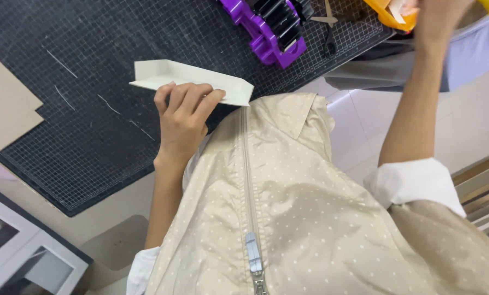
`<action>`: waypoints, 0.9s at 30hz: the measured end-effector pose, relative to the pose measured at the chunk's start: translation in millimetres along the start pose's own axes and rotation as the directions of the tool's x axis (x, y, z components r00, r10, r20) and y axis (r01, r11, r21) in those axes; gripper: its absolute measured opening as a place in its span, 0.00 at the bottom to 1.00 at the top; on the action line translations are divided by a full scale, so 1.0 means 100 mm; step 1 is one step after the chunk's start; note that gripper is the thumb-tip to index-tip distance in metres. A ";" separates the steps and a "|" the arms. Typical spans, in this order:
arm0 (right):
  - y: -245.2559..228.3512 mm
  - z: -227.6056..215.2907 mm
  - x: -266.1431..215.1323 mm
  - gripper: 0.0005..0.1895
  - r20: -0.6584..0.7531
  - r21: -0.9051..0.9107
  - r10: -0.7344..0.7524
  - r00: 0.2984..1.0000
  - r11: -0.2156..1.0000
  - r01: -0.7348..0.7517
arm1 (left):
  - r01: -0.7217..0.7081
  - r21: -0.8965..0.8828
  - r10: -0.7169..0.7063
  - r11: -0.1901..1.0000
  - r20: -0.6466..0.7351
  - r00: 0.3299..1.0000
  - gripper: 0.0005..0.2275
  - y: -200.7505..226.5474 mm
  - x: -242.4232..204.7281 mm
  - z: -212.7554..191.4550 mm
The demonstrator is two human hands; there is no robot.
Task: Assembling small cardboard boxes by applying glue to flaps with a brush and folding them into shape.
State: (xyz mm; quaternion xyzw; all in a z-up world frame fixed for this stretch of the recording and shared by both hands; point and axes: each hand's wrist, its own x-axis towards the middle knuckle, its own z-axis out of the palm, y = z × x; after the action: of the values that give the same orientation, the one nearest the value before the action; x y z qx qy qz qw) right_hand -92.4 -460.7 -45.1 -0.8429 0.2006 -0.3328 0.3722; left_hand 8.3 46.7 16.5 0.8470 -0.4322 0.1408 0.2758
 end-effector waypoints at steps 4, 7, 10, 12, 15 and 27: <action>0.36 -0.14 0.29 0.08 0.143 -0.403 -0.138 0.980 0.896 0.185 | 0.007 0.003 -0.007 1.000 -0.043 0.999 0.12 0.02 0.01 0.02; 0.65 -0.21 0.29 0.20 0.279 -0.532 -0.011 0.960 0.830 0.164 | 0.011 0.023 -0.010 1.000 -0.050 0.999 0.12 0.05 0.05 0.01; 0.90 -0.24 0.28 0.33 0.411 -0.550 0.069 0.909 0.814 0.187 | 0.007 0.031 -0.005 1.000 -0.062 0.998 0.12 0.05 0.04 0.01; 0.89 -0.26 0.27 0.33 0.461 -0.557 0.010 0.887 0.781 0.281 | 0.005 0.033 -0.003 0.999 -0.063 0.998 0.13 0.05 0.03 0.02; 0.78 -0.23 0.29 0.35 0.406 -0.612 0.072 0.911 0.761 0.213 | -0.003 0.054 0.008 0.999 -0.080 0.997 0.12 0.05 0.02 0.03; -1.37 0.41 -0.42 0.02 0.403 0.640 -0.134 0.905 0.748 -0.175 | -0.046 -0.019 0.043 0.999 -0.137 0.990 0.12 0.06 0.04 0.02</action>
State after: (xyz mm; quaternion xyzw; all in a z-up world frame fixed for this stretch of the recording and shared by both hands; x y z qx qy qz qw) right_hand -79.7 -328.1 21.1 -0.7043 -0.0070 -0.1863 0.6849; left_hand 6.1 40.3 19.1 0.8224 -0.4327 0.1997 0.3107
